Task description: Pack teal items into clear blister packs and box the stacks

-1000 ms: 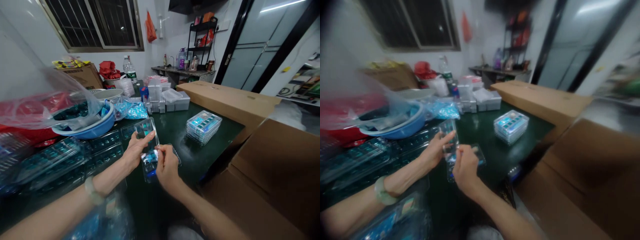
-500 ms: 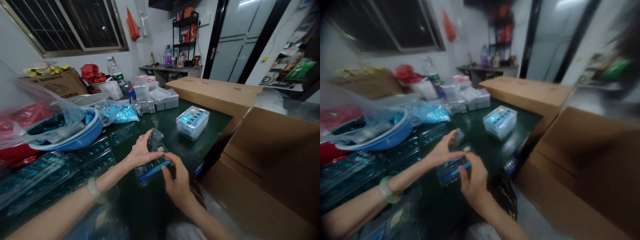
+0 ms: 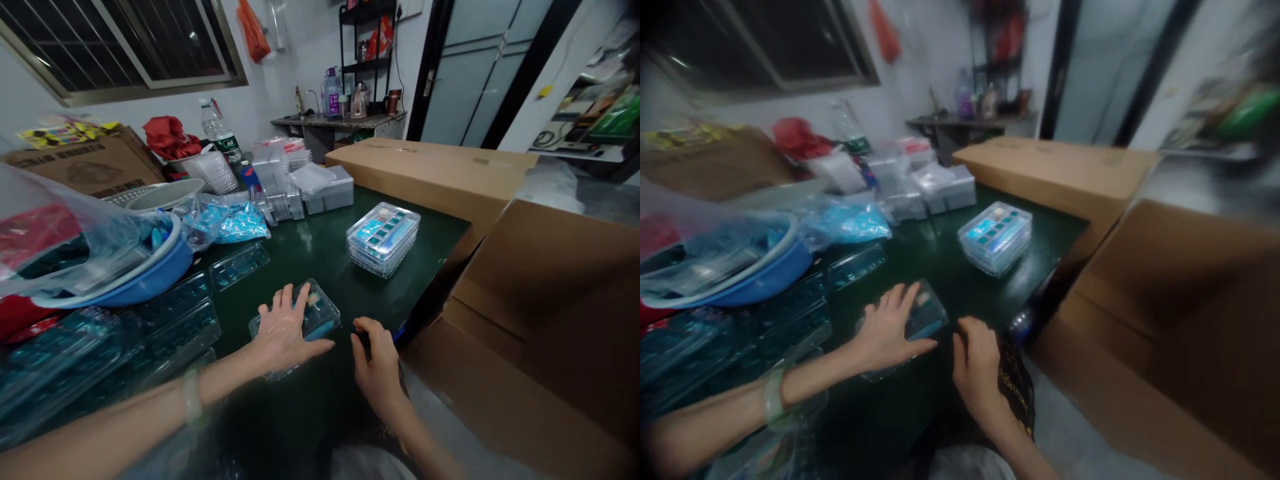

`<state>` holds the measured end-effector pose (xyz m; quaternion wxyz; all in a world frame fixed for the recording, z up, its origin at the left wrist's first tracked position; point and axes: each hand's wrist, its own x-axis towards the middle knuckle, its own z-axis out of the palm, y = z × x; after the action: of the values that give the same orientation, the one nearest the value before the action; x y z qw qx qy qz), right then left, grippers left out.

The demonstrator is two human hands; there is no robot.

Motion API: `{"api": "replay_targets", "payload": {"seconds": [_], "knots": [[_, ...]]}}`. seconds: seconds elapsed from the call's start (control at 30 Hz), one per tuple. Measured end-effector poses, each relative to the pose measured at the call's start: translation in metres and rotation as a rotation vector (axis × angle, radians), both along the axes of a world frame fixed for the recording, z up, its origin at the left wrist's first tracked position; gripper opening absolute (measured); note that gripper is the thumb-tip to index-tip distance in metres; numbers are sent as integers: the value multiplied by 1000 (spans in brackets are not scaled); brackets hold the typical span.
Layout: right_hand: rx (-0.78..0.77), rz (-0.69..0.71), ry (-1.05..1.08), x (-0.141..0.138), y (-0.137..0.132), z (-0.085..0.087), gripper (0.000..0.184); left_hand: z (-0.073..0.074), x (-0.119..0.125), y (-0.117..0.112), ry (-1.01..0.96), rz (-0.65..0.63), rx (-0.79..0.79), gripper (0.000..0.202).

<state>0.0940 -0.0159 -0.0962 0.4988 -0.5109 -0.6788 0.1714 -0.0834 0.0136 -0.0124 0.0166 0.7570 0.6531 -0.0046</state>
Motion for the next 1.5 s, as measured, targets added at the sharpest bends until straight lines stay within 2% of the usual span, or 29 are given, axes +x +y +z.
{"api": "replay_targets", "payload": {"seconds": [0.2, 0.37, 0.47, 0.57, 0.63, 0.73, 0.8, 0.83, 0.9, 0.97, 1.1, 1.2, 1.27, 1.3, 1.4, 1.47, 1.5], "knots": [[46, 5, -116, 0, 2, -1, 20, -13, -3, -3, 29, -67, -63, 99], [47, 0, -133, -4, 2, -3, 19, -15, -7, 0, 12, -88, -49, 91], [69, 6, -117, -5, 3, -2, 22, -9, -11, 8, -41, -78, -14, 83], [113, 9, -105, -5, 3, 2, 24, 12, -2, 34, -121, 1, 58, 79], [140, -10, -94, -6, 3, 5, 26, 38, 18, 62, -179, 29, 121, 80], [169, -35, -63, -8, 3, 5, 26, 81, 69, 112, -280, -1, 155, 79], [186, -47, -60, -9, 5, 4, 26, 100, 108, 143, -321, -6, 140, 81], [195, -56, -64, -10, 5, 3, 26, 105, 126, 156, -329, 13, 136, 86], [213, -68, -77, -11, 7, 1, 27, 103, 155, 175, -322, 41, 91, 97], [230, -70, -83, -12, 9, 0, 26, 91, 174, 185, -301, 53, 46, 102], [244, -45, -93, -11, 9, -5, 26, 69, 186, 185, -284, 84, 21, 107], [260, -9, -135, -7, 6, -14, 26, 74, 172, 180, -318, 33, 73, 110], [277, 1, -162, -4, 5, -22, 25, 86, 145, 178, -369, -58, 168, 105], [282, 4, -174, -3, 5, -25, 24, 94, 123, 176, -391, -87, 200, 99], [295, 3, -196, -1, 6, -31, 22, 110, 31, 163, -419, -48, 159, 74], [319, -20, -224, -1, 6, -32, 22, 110, -42, 146, -412, 35, 102, 56], [330, -41, -247, -1, 6, -32, 21, 106, -77, 136, -409, 84, 80, 51]]}}
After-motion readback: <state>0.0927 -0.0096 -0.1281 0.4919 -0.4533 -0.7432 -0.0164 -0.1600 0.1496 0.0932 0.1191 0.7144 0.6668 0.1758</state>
